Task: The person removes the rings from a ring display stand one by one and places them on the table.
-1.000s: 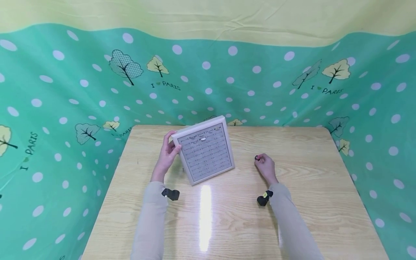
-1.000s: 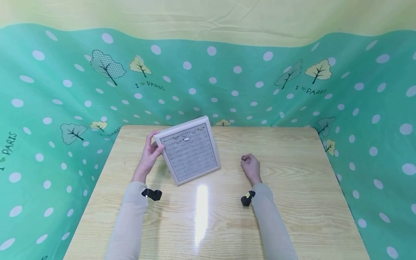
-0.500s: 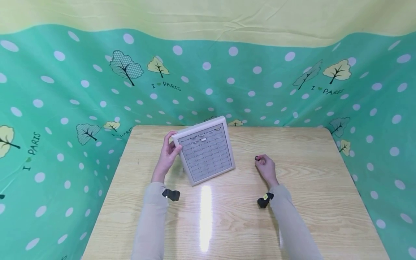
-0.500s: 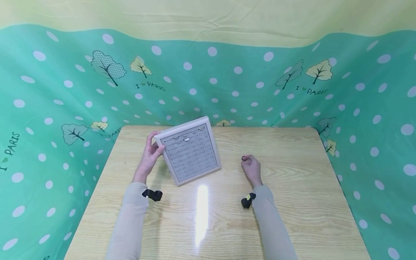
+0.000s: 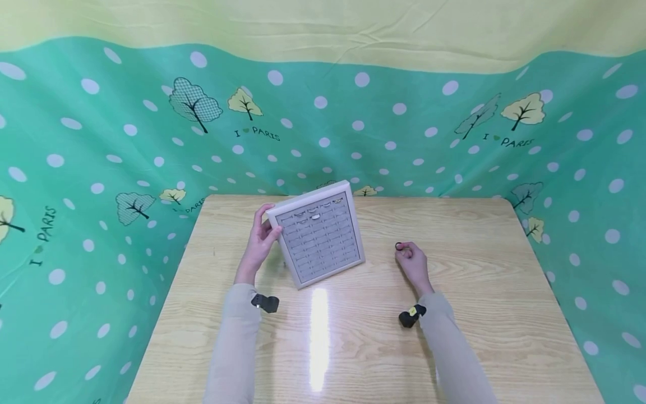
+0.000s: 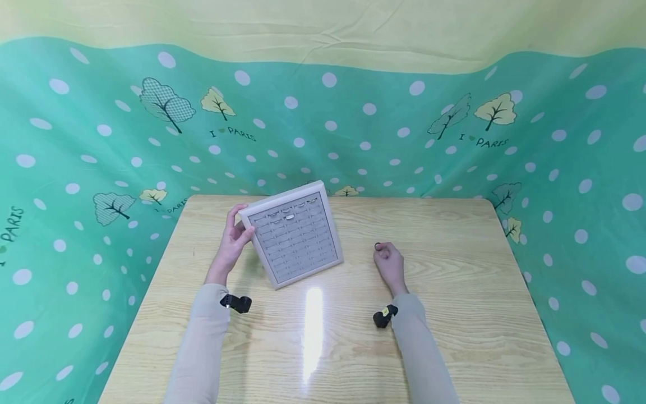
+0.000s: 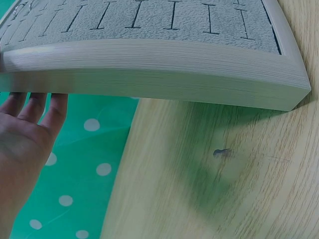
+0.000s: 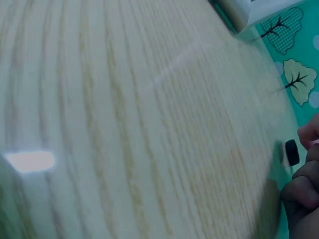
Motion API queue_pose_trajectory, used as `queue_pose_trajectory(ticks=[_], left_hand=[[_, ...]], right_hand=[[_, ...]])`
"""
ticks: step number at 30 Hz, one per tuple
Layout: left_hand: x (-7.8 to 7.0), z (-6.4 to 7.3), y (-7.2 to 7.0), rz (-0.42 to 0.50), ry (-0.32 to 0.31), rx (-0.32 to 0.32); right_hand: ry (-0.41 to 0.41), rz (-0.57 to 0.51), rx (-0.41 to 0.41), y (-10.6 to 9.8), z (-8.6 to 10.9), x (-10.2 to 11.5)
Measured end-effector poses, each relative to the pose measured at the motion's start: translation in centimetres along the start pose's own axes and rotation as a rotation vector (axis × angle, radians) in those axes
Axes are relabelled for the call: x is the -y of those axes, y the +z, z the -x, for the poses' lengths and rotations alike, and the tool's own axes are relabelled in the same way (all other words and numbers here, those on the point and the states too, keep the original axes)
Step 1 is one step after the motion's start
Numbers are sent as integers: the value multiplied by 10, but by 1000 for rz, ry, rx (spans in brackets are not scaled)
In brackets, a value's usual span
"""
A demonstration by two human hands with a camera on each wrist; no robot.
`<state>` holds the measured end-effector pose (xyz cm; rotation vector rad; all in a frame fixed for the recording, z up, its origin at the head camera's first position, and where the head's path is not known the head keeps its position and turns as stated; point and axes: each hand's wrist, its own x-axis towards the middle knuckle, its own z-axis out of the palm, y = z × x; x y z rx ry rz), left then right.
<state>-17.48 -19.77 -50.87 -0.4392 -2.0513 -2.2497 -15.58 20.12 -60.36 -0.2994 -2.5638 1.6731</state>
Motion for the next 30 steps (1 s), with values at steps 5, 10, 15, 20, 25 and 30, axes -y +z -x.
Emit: queue_pose_trajectory(ticks=[5,10,15,20,25,30], left_hand=[[-3,0,1,-2,-3,-3],[-4,1,1,4,-4,-2],[-3,0,1,4,8,3],[-1,0,1,0,16,9],[0,-1,0,2,17,9],[-1,0,1,11,10,12]], right_hand=[[-43,-44,1,3,2,8],[-94,-82,12,7,2,20],[-116,-107,37,11,3,35],[-184,-118,79,12,9,63],[-220,-158,119,10,23,101],[-212,-157,154,14,31,119]])
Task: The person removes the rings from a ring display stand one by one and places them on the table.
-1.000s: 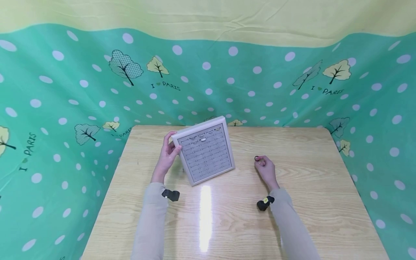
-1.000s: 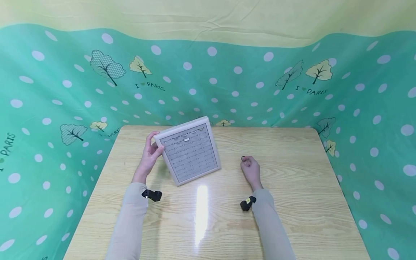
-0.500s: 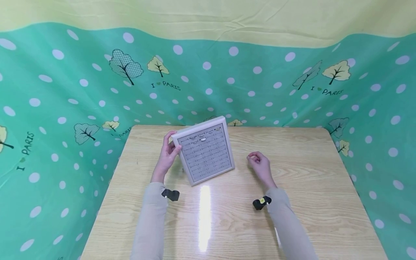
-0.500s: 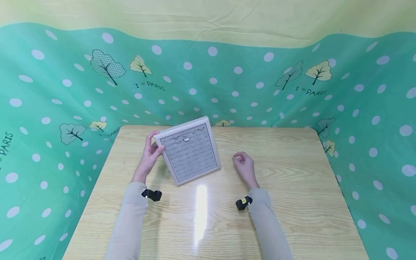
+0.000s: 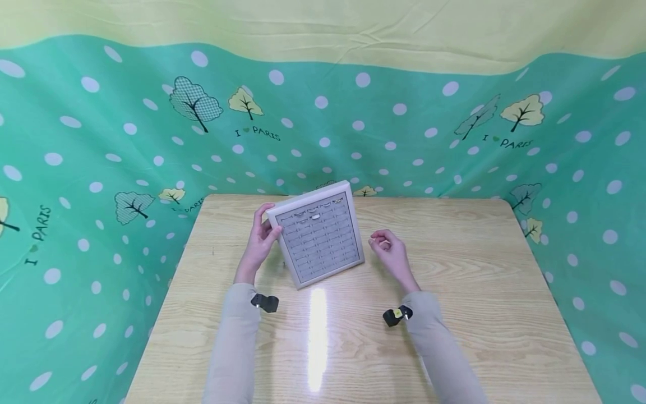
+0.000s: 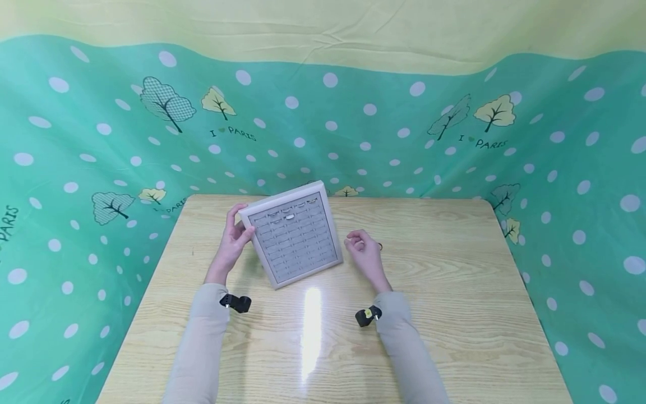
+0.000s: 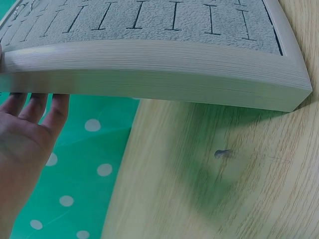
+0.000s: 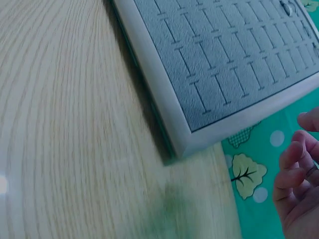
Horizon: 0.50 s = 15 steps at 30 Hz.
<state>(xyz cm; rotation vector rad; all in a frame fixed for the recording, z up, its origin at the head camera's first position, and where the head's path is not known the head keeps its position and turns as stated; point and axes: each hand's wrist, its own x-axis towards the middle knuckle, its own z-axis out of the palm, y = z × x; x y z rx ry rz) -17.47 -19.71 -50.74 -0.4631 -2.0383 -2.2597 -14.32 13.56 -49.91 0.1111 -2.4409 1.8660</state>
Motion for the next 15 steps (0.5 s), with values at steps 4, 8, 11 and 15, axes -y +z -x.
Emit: queue_pose_trajectory(ticks=[4,8,11,15], left_hand=[[0,0,0,4,-7,0],[-1,0,0,8,-7,1],[-1,0,0,7,-9,-1],[-1,0,0,0,-17,0]], right_hand=[[-10,-22,22,6,-1,4],[-45,-34,31,13,-5,1],[-68,-38,35,19,-9,-8],[-66,-33,50,26,-15,-19]])
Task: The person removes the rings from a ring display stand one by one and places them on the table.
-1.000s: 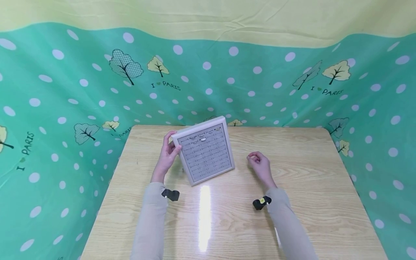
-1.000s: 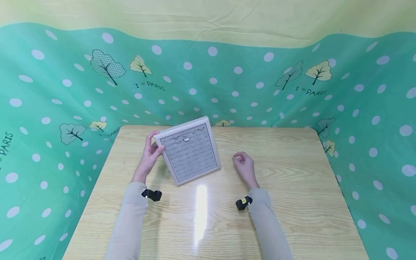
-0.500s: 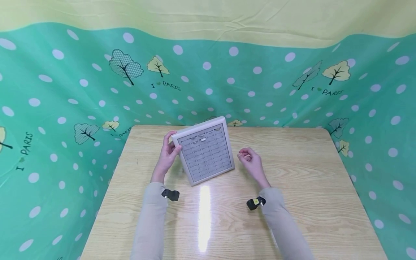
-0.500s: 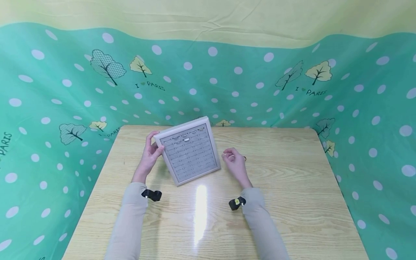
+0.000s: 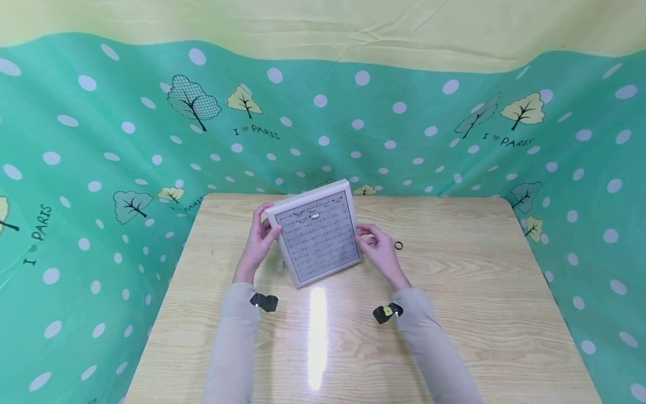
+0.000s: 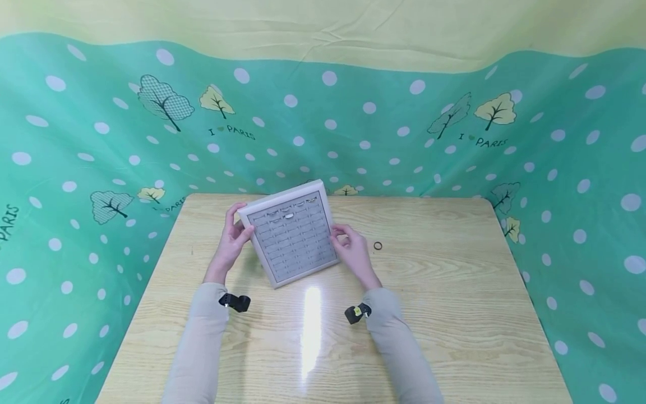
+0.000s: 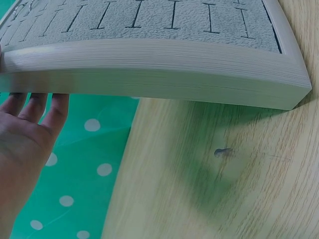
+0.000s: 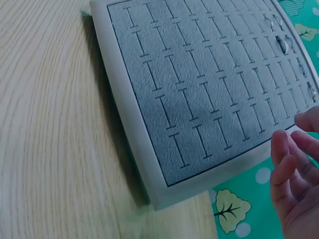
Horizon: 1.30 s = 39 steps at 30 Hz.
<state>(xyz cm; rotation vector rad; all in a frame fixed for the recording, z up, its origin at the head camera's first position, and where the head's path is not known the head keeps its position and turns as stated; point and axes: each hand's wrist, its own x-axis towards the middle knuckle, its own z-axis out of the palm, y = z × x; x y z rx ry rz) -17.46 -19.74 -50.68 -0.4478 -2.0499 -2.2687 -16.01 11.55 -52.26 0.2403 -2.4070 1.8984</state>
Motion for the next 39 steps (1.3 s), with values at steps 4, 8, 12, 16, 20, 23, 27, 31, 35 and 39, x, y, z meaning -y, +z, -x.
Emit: queue_pose_trajectory(ticks=[4,8,12,16,20,23,27,31,35,39], left_hand=[[1,-1,-1,-8,0,5],[2,-1,-1,-10,7,4],[2,-1,-1,-4,14,2],[2,-1,-1,-1,21,9],[3,-1,-1,-2,23,9],[3,-1,-1,-8,22,9],[3,-1,0,-13,27,10],[3,-1,0,-16,31,8],[4,-1,0,-18,34,14],[4,-1,-1,-20,25,7]], right_hand=[[-38,38,-2,6,-3,2],[-69,56,3,11,-3,15],[-84,44,6,17,-6,17],[-123,55,-6,22,-8,22],[-138,43,5,27,-10,28],[-138,35,21,31,-12,33],[-165,48,32,37,-15,42],[-205,71,33,44,-18,49],[-263,128,7,52,-22,56],[-329,195,-21,60,-27,62]])
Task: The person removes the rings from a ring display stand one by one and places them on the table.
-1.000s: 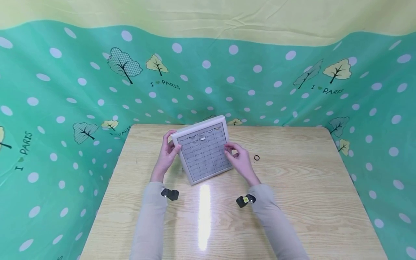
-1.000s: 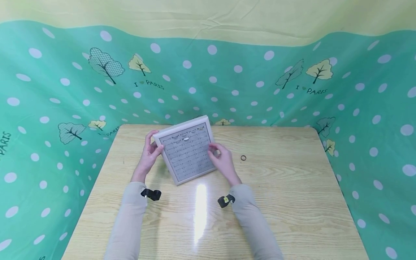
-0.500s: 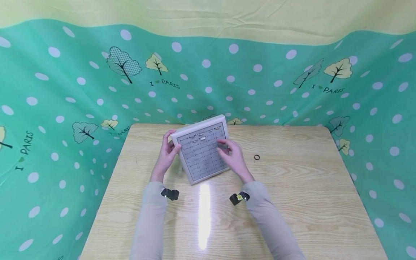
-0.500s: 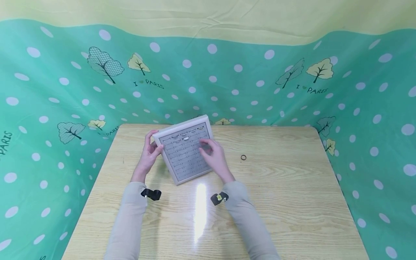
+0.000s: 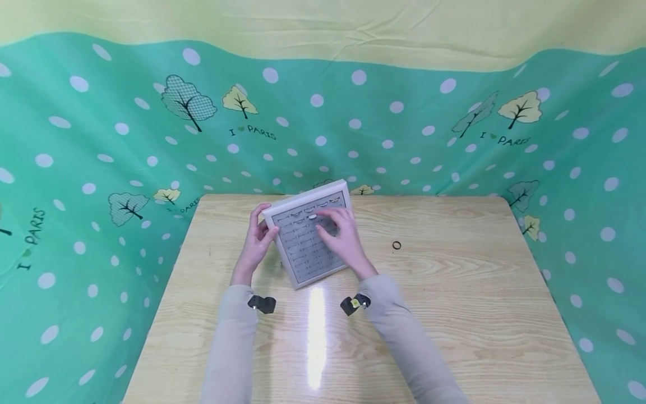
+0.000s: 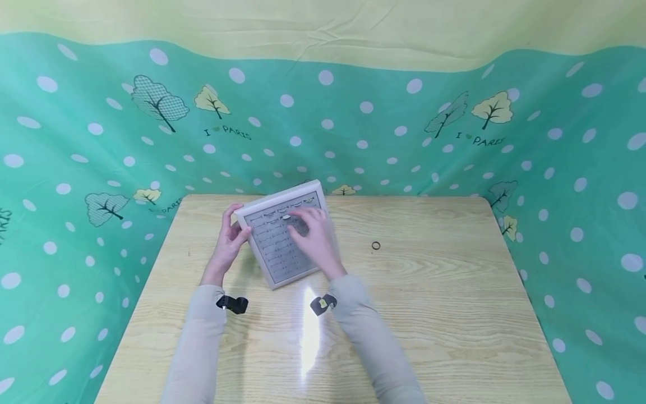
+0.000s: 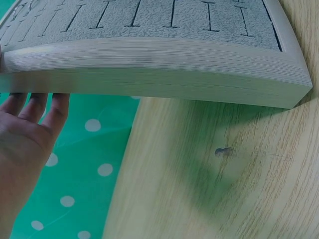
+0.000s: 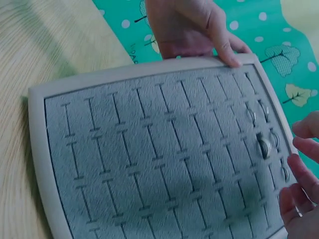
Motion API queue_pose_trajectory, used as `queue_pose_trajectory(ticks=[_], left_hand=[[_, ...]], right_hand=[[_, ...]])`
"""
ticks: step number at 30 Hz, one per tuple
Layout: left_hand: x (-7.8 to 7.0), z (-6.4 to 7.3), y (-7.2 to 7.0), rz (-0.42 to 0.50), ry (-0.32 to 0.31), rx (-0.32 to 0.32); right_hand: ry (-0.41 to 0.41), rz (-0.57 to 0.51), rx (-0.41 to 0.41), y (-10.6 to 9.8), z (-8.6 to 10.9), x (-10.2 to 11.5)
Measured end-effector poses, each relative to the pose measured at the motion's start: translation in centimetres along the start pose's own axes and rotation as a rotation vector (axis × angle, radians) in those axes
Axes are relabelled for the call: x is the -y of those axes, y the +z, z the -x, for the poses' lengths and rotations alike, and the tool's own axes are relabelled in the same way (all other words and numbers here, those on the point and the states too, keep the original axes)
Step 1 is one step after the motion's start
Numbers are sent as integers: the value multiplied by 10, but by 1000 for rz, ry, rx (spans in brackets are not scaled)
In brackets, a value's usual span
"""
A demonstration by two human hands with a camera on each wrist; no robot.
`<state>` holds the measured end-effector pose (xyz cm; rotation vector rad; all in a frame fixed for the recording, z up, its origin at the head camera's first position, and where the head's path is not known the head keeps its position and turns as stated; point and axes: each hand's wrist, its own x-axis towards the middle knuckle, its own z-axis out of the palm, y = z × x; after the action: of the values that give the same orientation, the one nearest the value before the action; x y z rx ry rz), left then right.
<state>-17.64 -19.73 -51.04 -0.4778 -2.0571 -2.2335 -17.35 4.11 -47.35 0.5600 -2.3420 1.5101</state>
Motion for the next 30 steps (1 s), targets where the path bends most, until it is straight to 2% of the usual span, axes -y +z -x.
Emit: queue_pose_trajectory(ticks=[11,19,30], left_hand=[[3,2,-1,-5,11,10],[3,-1,-1,9,21,8],[2,0,-1,13,16,18]], right_hand=[[-30,51,-4,19,-8,8],[-91,110,-74,35,-12,6],[-96,154,-134,47,-13,7]])
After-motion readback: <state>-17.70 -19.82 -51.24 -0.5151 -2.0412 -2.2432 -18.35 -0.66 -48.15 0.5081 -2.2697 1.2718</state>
